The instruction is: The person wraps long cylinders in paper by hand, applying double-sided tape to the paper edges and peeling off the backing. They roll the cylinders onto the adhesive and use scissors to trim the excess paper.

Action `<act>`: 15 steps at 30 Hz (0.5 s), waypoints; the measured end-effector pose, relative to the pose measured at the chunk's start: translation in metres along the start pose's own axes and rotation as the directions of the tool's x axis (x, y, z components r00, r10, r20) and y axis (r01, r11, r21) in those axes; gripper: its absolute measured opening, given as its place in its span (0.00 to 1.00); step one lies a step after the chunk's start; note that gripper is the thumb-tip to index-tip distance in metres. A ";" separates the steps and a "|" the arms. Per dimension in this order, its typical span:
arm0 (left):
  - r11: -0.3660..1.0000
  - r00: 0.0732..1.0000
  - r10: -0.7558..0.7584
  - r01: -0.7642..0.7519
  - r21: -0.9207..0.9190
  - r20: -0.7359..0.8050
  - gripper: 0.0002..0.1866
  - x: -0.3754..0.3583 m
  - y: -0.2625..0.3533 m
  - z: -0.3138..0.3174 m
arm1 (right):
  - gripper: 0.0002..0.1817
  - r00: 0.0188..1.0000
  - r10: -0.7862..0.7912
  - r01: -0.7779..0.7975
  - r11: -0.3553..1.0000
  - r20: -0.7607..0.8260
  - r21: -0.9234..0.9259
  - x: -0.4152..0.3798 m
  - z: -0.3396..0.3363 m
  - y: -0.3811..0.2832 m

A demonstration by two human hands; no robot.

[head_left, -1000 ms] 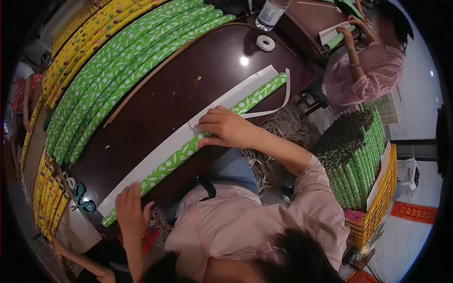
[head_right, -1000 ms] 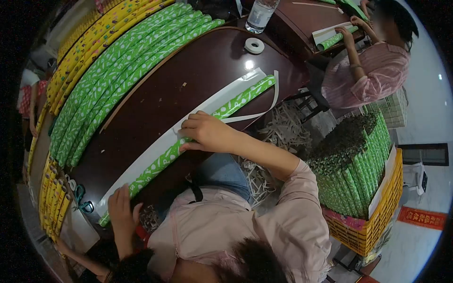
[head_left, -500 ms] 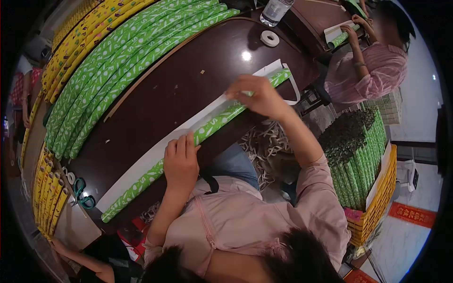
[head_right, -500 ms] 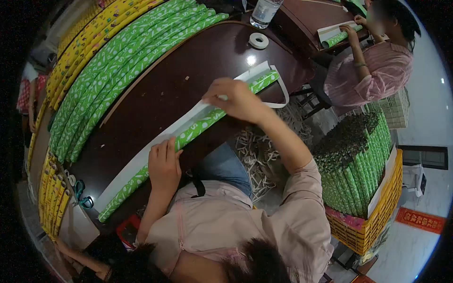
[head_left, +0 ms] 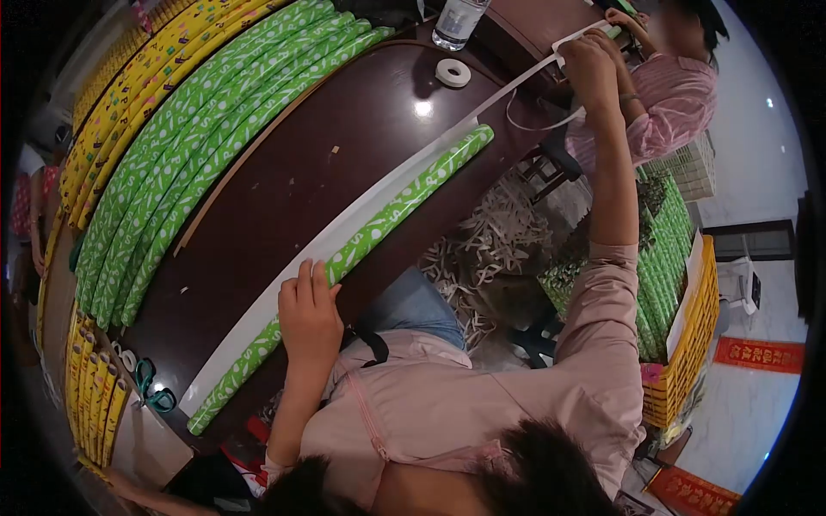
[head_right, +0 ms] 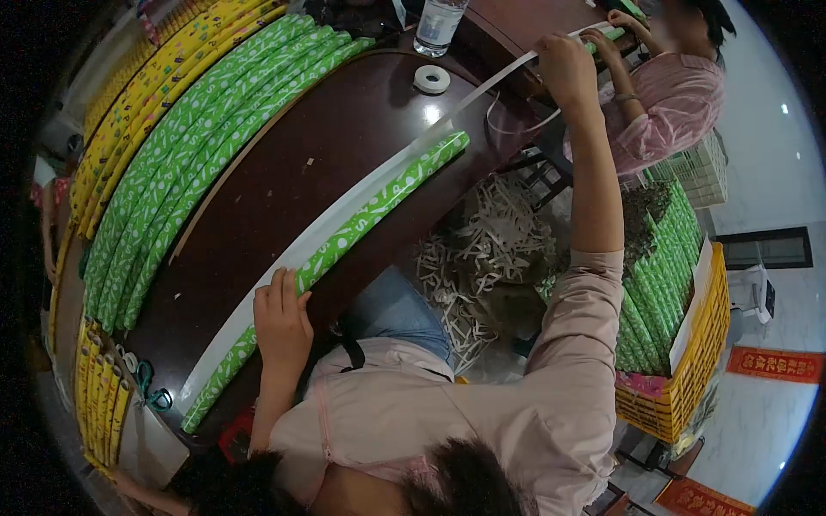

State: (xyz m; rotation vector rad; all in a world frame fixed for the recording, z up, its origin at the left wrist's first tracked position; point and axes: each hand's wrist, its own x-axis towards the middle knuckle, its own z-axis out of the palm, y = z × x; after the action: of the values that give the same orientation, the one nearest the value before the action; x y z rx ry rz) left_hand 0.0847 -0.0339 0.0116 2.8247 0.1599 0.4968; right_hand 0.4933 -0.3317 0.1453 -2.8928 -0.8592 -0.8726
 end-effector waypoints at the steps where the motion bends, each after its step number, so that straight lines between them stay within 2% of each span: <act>1: 1.000 1.000 0.007 -0.007 -0.004 -0.001 0.21 0.000 0.000 0.000 | 0.08 0.996 -0.067 0.065 0.997 -0.051 -0.033 0.004 0.000 0.016; 2: 1.000 1.000 0.000 0.000 -0.006 0.007 0.21 0.000 0.000 0.000 | 0.08 0.986 -0.135 0.128 0.989 -0.099 -0.071 0.009 -0.002 0.028; 4: 1.000 1.000 -0.002 0.002 -0.011 0.012 0.21 -0.001 0.001 0.001 | 0.08 0.982 -0.133 0.116 0.985 -0.136 -0.129 0.006 0.000 0.045; 6: 1.000 1.000 -0.004 0.004 0.011 0.005 0.20 -0.001 0.001 0.001 | 0.09 0.984 -0.023 -0.013 0.979 -0.177 -0.202 0.002 -0.011 0.043; 7: 1.000 1.000 -0.004 0.004 0.008 0.002 0.20 -0.001 0.001 0.001 | 0.09 0.984 -0.025 -0.012 0.979 -0.178 -0.205 -0.005 -0.019 0.042; 9: 1.000 1.000 -0.001 0.001 0.006 0.003 0.21 -0.001 0.000 0.001 | 0.09 0.946 0.154 -0.174 0.984 -0.286 -0.047 -0.018 -0.051 0.019; 10: 1.000 1.000 -0.010 0.010 0.002 0.002 0.21 -0.002 0.000 0.001 | 0.10 0.930 0.182 -0.202 0.979 -0.318 -0.030 -0.026 -0.051 0.033; 12: 1.000 1.000 -0.008 0.008 0.003 0.007 0.21 -0.003 0.000 -0.002 | 0.10 0.914 0.369 -0.282 0.877 -0.169 0.390 -0.054 -0.080 0.018; 14: 1.000 1.000 -0.020 0.020 0.006 0.010 0.21 -0.009 -0.002 -0.004 | 0.08 0.949 0.302 -0.278 0.670 0.090 0.689 -0.095 -0.102 0.006; 15: 1.000 1.000 -0.020 0.020 0.015 0.017 0.21 -0.013 -0.002 -0.005 | 0.08 0.930 0.253 -0.367 0.646 0.266 0.669 -0.117 -0.107 0.002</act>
State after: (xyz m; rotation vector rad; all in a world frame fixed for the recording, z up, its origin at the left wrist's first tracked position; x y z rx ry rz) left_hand 0.0703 -0.0325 0.0110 2.8377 0.1886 0.4684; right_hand 0.3583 -0.4082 0.1759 -2.2974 -0.5004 -0.1978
